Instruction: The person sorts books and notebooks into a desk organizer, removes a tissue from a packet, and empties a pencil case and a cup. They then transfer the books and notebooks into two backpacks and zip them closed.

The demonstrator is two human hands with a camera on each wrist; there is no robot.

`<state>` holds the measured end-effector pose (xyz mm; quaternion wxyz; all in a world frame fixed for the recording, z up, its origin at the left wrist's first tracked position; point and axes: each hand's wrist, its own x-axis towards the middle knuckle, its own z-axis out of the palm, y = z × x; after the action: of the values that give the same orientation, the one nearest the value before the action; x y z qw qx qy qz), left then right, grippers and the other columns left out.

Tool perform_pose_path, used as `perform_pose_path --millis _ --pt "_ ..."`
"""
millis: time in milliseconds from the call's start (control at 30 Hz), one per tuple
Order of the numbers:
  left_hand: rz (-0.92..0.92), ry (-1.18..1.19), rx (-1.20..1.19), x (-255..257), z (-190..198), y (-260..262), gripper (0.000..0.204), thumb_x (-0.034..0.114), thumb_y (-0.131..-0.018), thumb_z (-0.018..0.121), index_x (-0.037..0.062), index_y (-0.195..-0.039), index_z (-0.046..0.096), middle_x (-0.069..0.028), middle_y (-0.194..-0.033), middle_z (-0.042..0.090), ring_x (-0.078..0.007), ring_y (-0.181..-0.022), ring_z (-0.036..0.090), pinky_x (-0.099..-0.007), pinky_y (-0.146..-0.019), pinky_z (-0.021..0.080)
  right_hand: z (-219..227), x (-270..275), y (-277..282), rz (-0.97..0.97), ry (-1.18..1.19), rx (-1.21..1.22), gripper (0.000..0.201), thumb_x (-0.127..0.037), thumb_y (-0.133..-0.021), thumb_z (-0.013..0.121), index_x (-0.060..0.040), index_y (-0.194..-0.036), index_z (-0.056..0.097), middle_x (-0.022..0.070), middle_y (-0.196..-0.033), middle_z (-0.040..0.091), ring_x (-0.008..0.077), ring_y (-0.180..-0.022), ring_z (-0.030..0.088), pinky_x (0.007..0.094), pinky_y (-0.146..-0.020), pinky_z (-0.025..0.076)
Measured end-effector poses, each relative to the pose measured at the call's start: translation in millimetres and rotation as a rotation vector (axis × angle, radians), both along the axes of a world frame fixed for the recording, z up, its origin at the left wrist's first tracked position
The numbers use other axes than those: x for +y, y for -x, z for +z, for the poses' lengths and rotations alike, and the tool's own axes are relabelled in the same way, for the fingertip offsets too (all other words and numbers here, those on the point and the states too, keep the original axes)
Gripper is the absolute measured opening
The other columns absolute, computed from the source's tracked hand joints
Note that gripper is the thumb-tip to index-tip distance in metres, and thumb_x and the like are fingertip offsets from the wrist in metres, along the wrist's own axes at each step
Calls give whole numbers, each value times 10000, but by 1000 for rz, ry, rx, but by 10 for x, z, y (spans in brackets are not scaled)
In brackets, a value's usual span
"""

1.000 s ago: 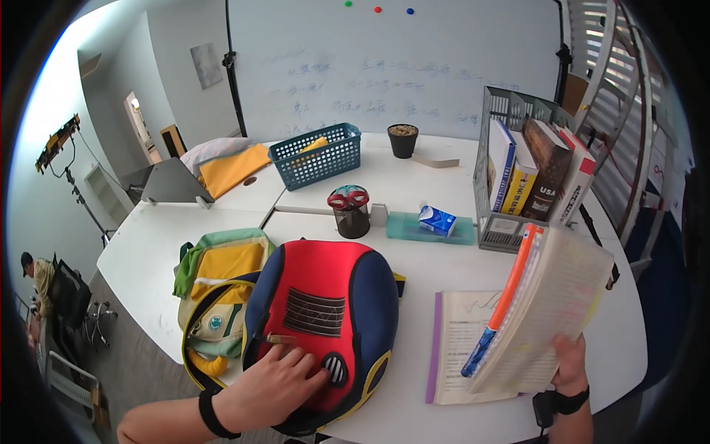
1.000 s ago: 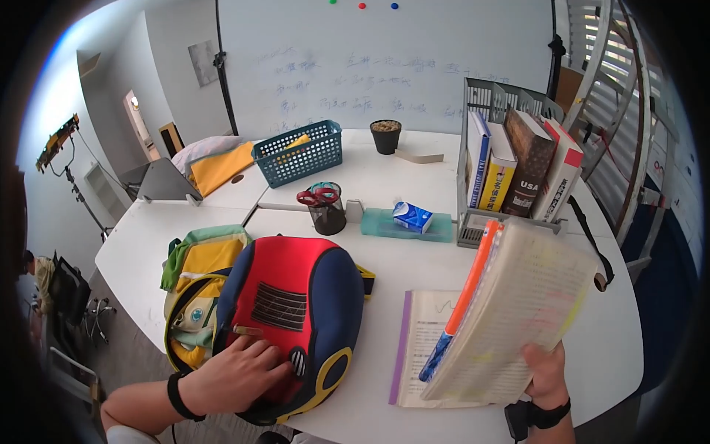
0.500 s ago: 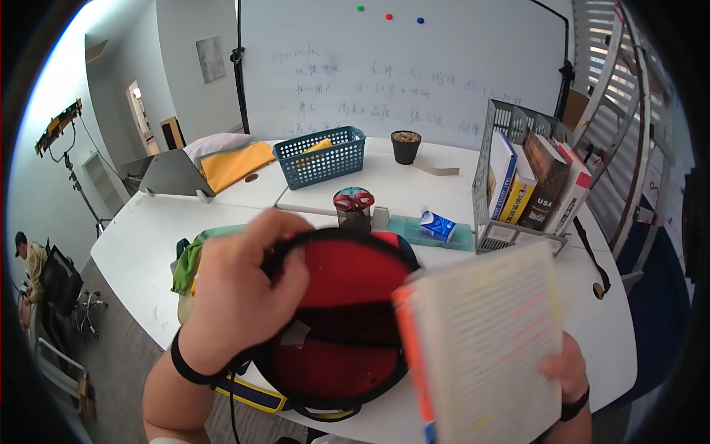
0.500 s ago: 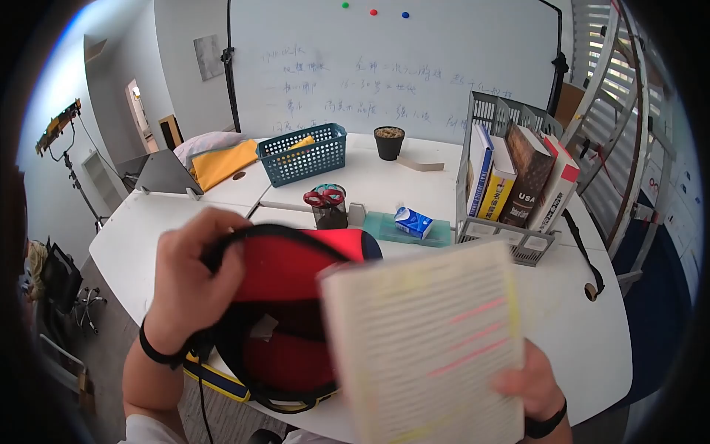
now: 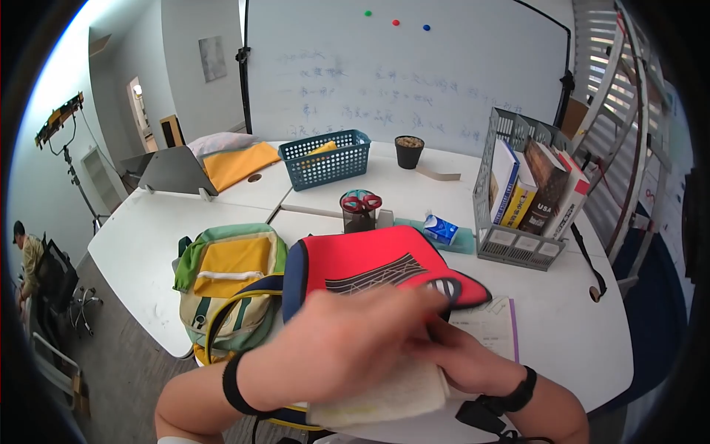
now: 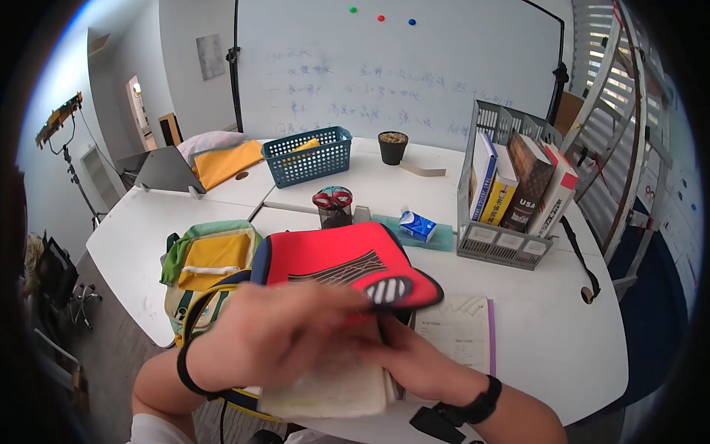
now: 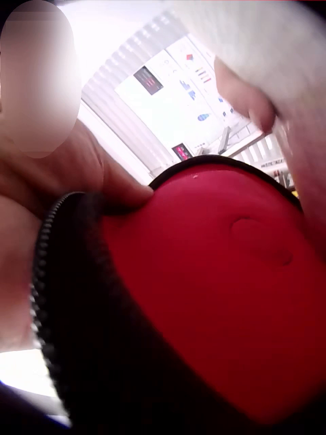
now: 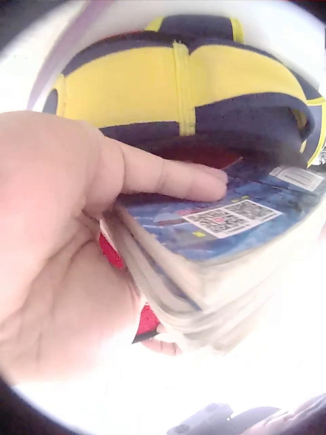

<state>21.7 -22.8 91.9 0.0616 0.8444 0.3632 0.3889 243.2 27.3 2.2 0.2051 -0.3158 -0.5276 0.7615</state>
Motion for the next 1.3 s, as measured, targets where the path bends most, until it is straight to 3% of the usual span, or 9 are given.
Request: perform_pose_path --millis 67,233,333,500,667,733,833,1133,1300 --pt "-130 -46 111 -36 -99 15 406 43 -873 796 60 -1270 710 -84 -990 748 -243 -773 759 -345 -644 611 -237 188 91 19 -82 24 497 -241 -1064 650 -47 -1514 565 151 -1469 625 217 -1355 610 393 -1149 486" --pt "-232 75 351 -171 -141 95 417 141 -901 825 62 -1294 710 -66 -1025 751 -239 -837 765 -353 -676 627 -318 267 42 132 -345 -137 507 -246 -1049 660 -52 -1509 569 167 -1460 631 240 -1348 620 398 -1139 496" --pt "-225 99 187 -202 -243 255 400 160 -912 826 62 -1286 723 -74 -1088 770 -241 -864 775 -359 -703 635 -344 296 -9 213 -535 -252 515 -249 -1038 667 -56 -1506 572 179 -1453 635 257 -1343 627 402 -1132 503" --pt "369 402 -39 -397 -260 957 321 -37 -842 772 11 -1159 754 -135 -1023 767 -302 -897 769 -356 -826 616 -361 321 -70 335 -858 -440 528 -256 -1020 679 -63 -1500 577 199 -1441 642 286 -1335 639 408 -1120 515" --pt "459 349 123 -455 -507 1067 384 -13 -827 813 25 -1204 755 -151 -1245 711 -297 -1117 728 -382 -929 593 -233 261 -6 355 -699 -632 481 -226 -958 758 -81 -1406 662 163 -1412 682 306 -1283 656 403 -1120 512" --pt "466 429 -141 -418 -598 1098 442 16 -808 844 23 -1240 748 -143 -1185 726 -295 -1076 738 -377 -925 591 -332 306 -46 379 -779 -373 506 -160 -933 757 -76 -1420 649 173 -1414 679 327 -1293 651 416 -1120 514" --pt "412 486 -18 -368 -628 1177 471 62 -806 881 15 -1253 742 -116 -1089 731 -255 -969 731 -348 -857 583 -343 310 -14 359 -810 -307 499 -136 -910 755 -70 -1396 663 177 -1404 681 347 -1287 649 422 -1104 525" --pt "415 759 -71 -138 -688 1078 322 166 -856 875 41 -1129 757 -36 -758 656 -154 -669 644 -306 -649 537 -201 344 37 326 -1059 -626 467 -208 -880 802 -95 -1324 707 161 -1309 727 353 -1190 695 405 -1022 565" --pt "494 613 -95 -230 -541 921 202 89 -853 799 19 -1031 736 -59 -837 676 -160 -694 672 -305 -665 557 -303 391 11 276 -1131 -533 365 -179 -873 787 -85 -1220 729 151 -1194 751 361 -1074 722 423 -935 586"
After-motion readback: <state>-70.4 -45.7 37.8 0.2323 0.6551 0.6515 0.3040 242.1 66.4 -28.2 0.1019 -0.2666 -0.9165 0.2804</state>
